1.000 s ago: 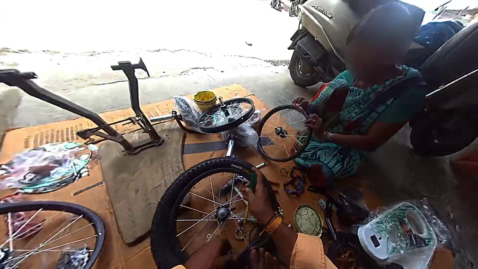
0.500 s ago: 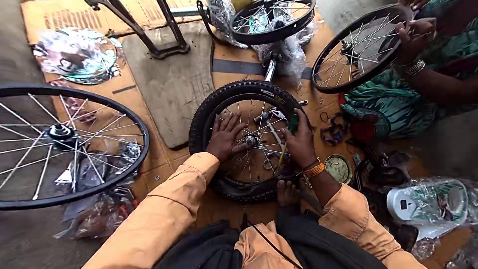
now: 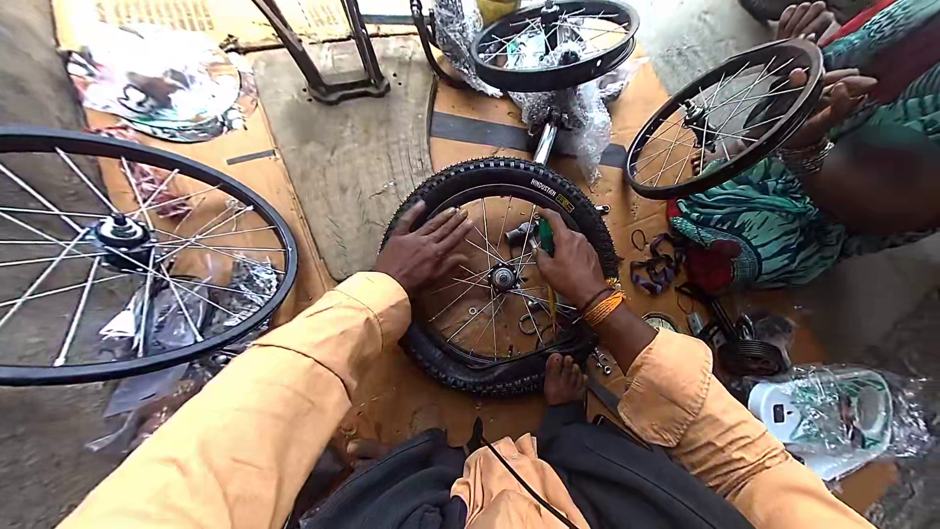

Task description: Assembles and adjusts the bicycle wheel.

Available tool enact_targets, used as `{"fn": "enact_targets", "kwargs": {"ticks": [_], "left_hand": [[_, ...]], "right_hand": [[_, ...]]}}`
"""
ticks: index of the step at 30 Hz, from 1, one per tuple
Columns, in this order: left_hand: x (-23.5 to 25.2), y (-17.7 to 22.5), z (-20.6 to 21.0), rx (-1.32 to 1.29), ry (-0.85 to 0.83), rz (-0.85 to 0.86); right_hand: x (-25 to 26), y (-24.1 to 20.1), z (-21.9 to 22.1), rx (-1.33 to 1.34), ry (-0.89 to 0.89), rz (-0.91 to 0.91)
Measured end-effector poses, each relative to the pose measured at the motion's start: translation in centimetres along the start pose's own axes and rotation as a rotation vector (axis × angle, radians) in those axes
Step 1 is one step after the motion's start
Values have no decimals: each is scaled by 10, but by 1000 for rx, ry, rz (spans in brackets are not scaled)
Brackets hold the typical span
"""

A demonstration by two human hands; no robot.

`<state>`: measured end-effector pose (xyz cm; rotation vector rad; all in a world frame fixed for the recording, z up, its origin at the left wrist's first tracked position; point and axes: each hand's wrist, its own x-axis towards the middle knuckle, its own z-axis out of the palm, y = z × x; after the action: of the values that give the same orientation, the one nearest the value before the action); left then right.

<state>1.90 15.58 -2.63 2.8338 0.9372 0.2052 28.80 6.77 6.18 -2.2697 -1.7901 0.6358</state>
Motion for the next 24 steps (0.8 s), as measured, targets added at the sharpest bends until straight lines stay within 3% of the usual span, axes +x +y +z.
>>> {"fn": "enact_targets", "kwargs": {"ticks": [4,9,24], "left_hand": [[-2,-10,10,75,13,-158],[-3,-15,13,17,72,-170],[-3,-15,9,-29,101,-174]], "right_hand": [[8,8,15,-102,237,-97],[17,5,41,-200,384,-228],[7,13,52,-68,397,-279]]}}
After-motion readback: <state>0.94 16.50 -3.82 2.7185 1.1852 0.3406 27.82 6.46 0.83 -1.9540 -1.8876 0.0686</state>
